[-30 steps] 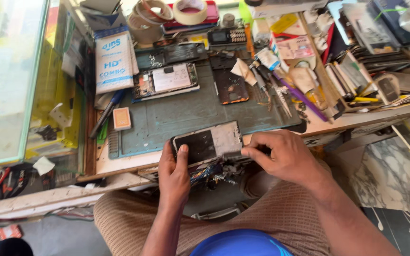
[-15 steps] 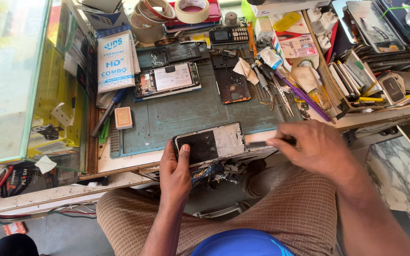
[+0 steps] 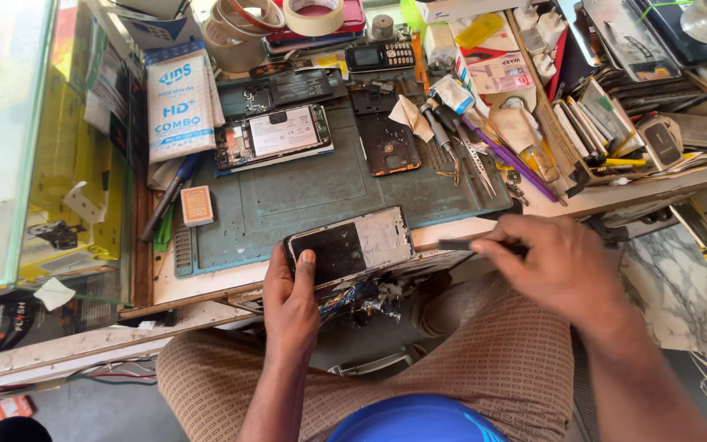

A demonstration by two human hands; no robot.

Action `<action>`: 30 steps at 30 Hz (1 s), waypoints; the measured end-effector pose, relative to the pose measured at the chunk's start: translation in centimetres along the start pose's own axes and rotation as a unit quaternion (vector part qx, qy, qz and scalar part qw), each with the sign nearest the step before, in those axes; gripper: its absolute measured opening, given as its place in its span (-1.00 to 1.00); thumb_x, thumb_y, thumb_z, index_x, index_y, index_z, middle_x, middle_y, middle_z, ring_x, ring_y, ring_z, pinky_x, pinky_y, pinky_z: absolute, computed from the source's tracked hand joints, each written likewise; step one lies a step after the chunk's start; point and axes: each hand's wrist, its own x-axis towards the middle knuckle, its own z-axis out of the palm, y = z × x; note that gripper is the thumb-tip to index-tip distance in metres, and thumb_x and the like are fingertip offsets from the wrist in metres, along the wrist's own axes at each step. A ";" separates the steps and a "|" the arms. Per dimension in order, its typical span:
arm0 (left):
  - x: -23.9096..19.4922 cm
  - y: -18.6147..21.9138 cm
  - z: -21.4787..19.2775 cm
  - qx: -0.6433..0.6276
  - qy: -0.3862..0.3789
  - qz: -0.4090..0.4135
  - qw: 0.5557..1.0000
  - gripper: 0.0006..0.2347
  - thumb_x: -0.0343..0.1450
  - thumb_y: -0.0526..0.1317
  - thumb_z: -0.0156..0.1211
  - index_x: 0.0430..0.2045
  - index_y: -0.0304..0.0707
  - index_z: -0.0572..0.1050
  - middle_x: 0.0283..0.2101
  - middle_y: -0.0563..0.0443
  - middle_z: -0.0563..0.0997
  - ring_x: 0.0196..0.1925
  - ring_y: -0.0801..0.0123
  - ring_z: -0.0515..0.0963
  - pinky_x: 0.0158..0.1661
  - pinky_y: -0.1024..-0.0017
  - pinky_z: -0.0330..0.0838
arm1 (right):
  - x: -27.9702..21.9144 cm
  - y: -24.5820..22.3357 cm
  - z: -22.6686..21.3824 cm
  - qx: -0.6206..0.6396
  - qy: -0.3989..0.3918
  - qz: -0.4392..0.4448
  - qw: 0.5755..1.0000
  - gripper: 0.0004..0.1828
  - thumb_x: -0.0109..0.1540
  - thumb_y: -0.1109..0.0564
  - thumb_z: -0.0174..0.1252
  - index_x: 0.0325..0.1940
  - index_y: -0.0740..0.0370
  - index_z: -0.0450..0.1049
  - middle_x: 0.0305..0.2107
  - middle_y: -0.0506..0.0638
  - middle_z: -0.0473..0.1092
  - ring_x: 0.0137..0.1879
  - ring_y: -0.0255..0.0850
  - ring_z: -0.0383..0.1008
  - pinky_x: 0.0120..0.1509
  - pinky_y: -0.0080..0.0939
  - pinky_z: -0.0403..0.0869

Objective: The person cleans the back surface of a disassembled smartphone using a metal tool to scrape off residue and a cloth to wipe the surface. The person works on the device while seated at a cluttered electronics repair workbench.

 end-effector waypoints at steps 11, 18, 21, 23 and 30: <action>0.1 0.2 -0.1 0.001 -0.003 -0.002 1.000 -0.78 0.57 -0.24 0.00 0.01 -0.42 0.43 -0.07 -0.02 0.59 -0.04 0.49 0.50 0.04 0.52 0.40 | -1.0 -1.4 4.4 -0.072 0.040 -0.036 0.996 -0.62 0.25 -0.31 0.18 -0.28 -0.03 0.62 -0.56 -0.01 0.52 -0.54 -0.14 0.50 -0.46 -0.03 0.46; 0.0 0.4 -0.1 0.018 -0.003 0.003 1.000 -0.77 0.57 -0.24 -0.01 0.03 -0.41 0.42 -0.05 -0.02 0.60 -0.02 0.48 0.51 0.06 0.50 0.40 | -1.8 -2.9 5.8 0.082 0.066 -0.059 0.993 -0.60 0.21 -0.34 0.15 -0.33 -0.04 0.60 -0.63 -0.11 0.50 -0.65 -0.19 0.44 -0.55 -0.10 0.40; 0.1 0.5 0.1 0.014 -0.002 -0.028 1.000 -0.78 0.60 -0.24 -0.01 -0.01 -0.46 0.44 -0.10 -0.07 0.60 -0.06 0.44 0.51 0.02 0.46 0.43 | -1.2 -3.4 5.4 0.030 0.069 -0.079 0.994 -0.58 0.26 -0.33 0.15 -0.34 0.00 0.58 -0.65 -0.09 0.48 -0.61 -0.21 0.44 -0.54 -0.14 0.43; 0.1 0.4 0.3 0.039 0.003 -0.001 0.999 -0.78 0.60 -0.25 -0.01 0.01 -0.45 0.45 -0.08 -0.06 0.60 -0.05 0.46 0.50 0.04 0.48 0.41 | -1.2 -2.4 4.7 0.002 0.093 -0.083 0.992 -0.59 0.24 -0.31 0.18 -0.36 0.02 0.59 -0.67 -0.07 0.46 -0.59 -0.22 0.44 -0.54 -0.12 0.41; 0.0 0.2 -0.1 0.000 -0.008 0.010 1.000 -0.77 0.58 -0.25 -0.01 0.04 -0.43 0.43 -0.05 -0.03 0.61 -0.02 0.48 0.52 0.06 0.50 0.41 | -1.7 -2.6 5.8 0.090 0.097 -0.092 0.987 -0.63 0.22 -0.28 0.21 -0.32 0.02 0.60 -0.63 -0.04 0.50 -0.65 -0.20 0.43 -0.52 -0.09 0.41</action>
